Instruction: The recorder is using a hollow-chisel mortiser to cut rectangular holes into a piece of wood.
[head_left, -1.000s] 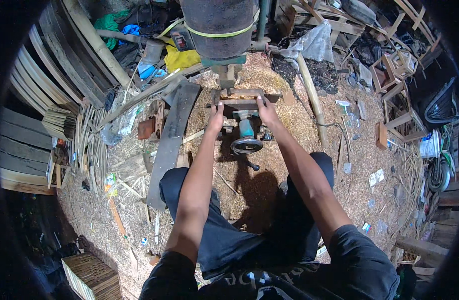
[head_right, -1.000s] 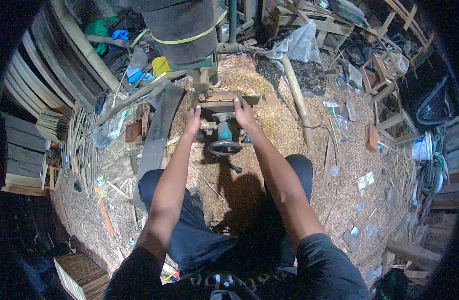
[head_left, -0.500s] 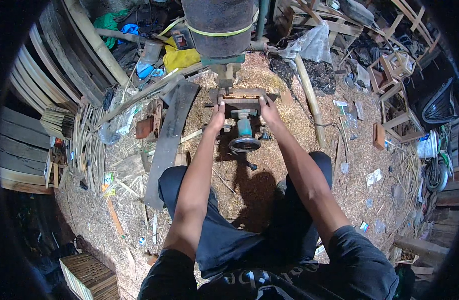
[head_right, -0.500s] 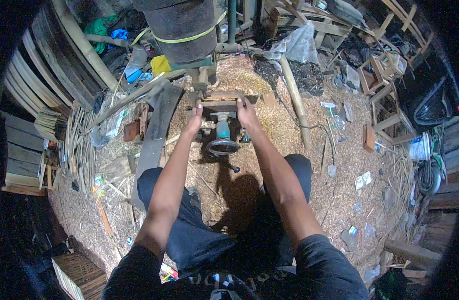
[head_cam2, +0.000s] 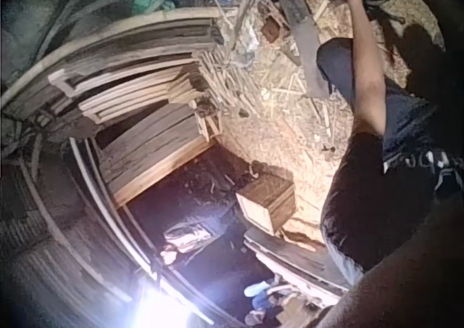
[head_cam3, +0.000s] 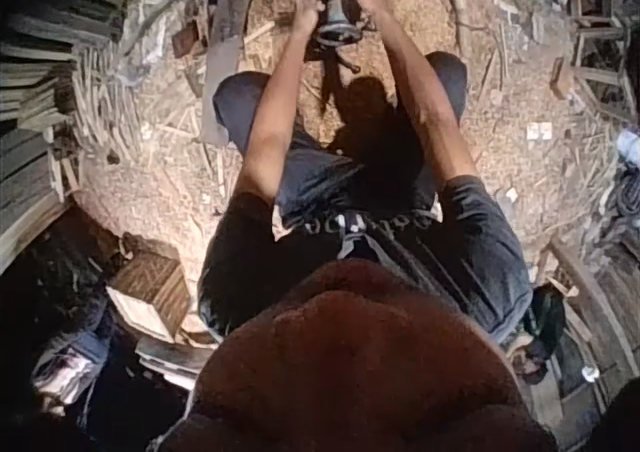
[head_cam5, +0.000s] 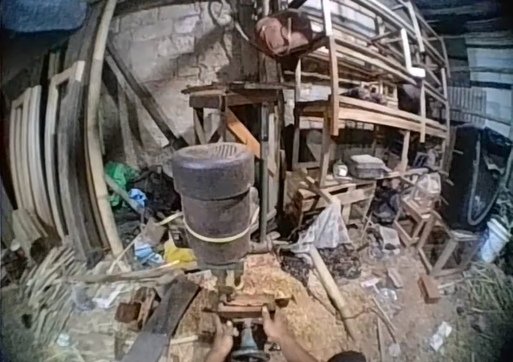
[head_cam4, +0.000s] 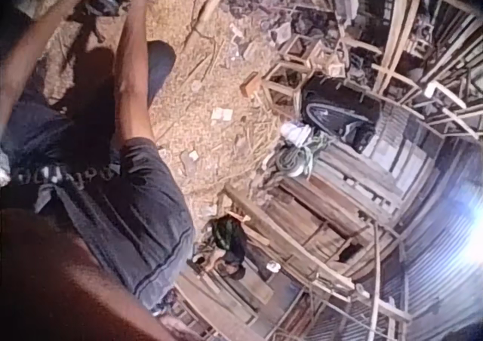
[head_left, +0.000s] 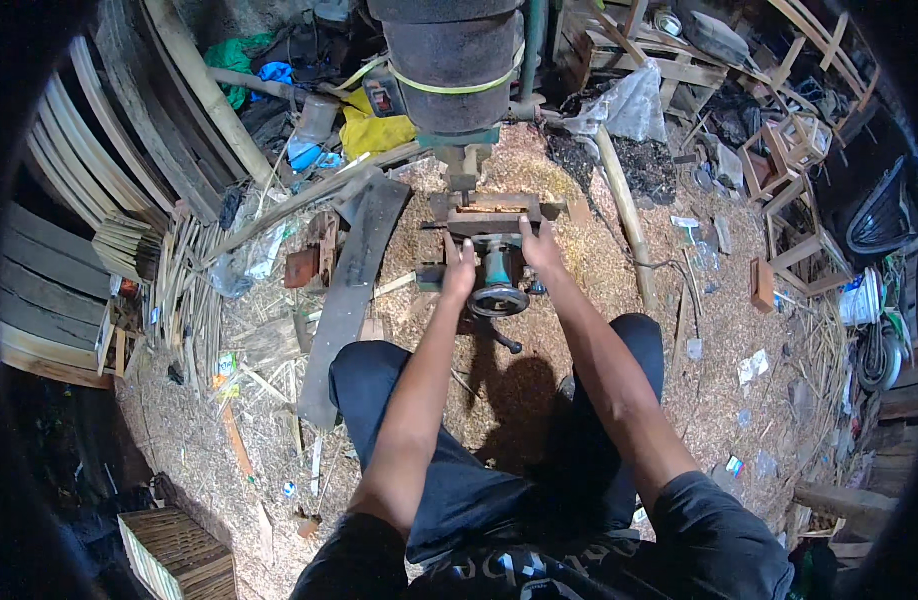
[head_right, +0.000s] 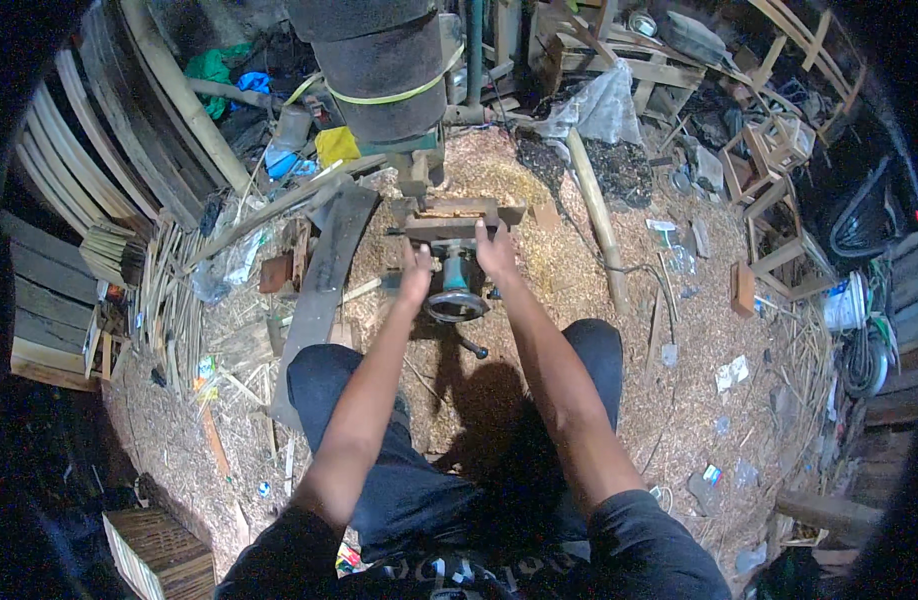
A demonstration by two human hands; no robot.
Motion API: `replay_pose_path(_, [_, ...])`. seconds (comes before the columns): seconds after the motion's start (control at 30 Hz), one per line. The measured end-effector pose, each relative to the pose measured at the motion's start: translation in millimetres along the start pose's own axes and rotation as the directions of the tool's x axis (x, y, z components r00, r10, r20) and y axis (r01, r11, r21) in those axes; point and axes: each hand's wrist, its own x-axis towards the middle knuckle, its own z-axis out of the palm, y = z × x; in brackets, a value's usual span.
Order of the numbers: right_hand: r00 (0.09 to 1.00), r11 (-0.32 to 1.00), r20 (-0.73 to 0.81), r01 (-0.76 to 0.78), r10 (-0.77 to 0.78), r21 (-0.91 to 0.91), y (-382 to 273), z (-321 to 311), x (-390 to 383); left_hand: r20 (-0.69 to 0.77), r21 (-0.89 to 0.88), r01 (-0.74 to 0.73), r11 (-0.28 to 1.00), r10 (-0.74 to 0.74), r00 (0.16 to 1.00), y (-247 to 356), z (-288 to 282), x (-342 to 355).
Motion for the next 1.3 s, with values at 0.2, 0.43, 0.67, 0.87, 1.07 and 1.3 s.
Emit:
replay_pose_path(0.2, [0.997, 0.997, 0.006, -0.071, 0.071, -0.015, -5.1, 11.8, -70.1, 0.053, 0.174, 0.294, 0.940, -0.307, 0.950, -14.0, 6.4, -12.0])
replay_pose_path(0.43, [0.978, 0.978, -0.020, -0.209, 0.209, -0.002, 4.0, 14.5, -85.3, 0.093, 0.249, 0.283, 0.926, -0.314, 0.945, 11.4, 8.2, -34.2])
replay_pose_path(0.67, [0.951, 0.890, 0.038, -0.301, 0.307, 0.341, -2.5, 2.6, -114.6, -0.049, 0.244, 0.263, 0.933, -0.259, 0.965, 7.7, 11.4, -58.7])
replay_pose_path(0.87, [0.978, 0.971, 0.089, -0.198, 0.188, 0.133, -20.4, -2.9, -124.6, -0.024, 0.157, 0.129, 0.979, -0.127, 0.992, -41.9, 3.3, -32.3])
replay_pose_path(1.07, [0.986, 0.937, 0.135, 0.044, -0.096, 0.345, -3.0, -8.9, -110.9, -0.244, 0.449, 0.438, 0.778, -0.365, 0.898, -57.2, -8.1, -49.5])
replay_pose_path(1.3, [0.969, 0.974, 0.117, -0.222, 0.216, 0.040, 35.2, 17.7, -109.3, -0.135, 0.294, 0.083, 0.952, -0.045, 0.990, -2.2, 9.4, -60.0])
